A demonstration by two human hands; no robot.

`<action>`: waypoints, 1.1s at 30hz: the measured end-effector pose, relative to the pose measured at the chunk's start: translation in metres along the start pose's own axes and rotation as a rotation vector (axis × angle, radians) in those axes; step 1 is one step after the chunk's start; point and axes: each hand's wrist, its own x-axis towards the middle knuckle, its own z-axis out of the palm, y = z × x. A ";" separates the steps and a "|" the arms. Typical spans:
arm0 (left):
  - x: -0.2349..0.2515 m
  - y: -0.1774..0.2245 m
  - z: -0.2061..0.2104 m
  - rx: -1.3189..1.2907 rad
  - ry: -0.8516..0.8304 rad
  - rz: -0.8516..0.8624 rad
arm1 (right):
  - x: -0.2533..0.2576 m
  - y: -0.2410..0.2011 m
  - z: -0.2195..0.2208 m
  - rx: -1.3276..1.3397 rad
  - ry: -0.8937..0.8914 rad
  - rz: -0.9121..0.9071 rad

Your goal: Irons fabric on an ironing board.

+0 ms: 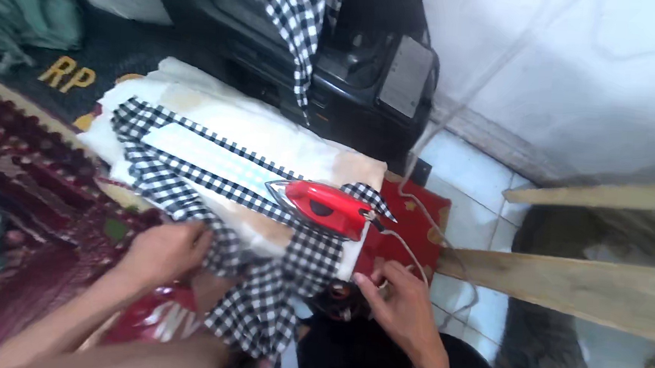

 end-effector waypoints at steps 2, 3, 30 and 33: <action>0.015 -0.003 0.001 -0.053 0.186 0.126 | 0.009 -0.013 0.002 0.055 0.176 -0.111; 0.026 -0.005 0.002 -0.074 0.241 0.192 | 0.016 -0.021 0.003 0.071 0.224 -0.148; 0.095 -0.066 0.017 0.161 0.422 0.410 | 0.125 -0.060 0.030 -0.226 -0.070 -0.112; 0.084 -0.072 0.017 0.120 0.456 0.400 | 0.126 -0.056 0.030 -0.218 -0.049 -0.111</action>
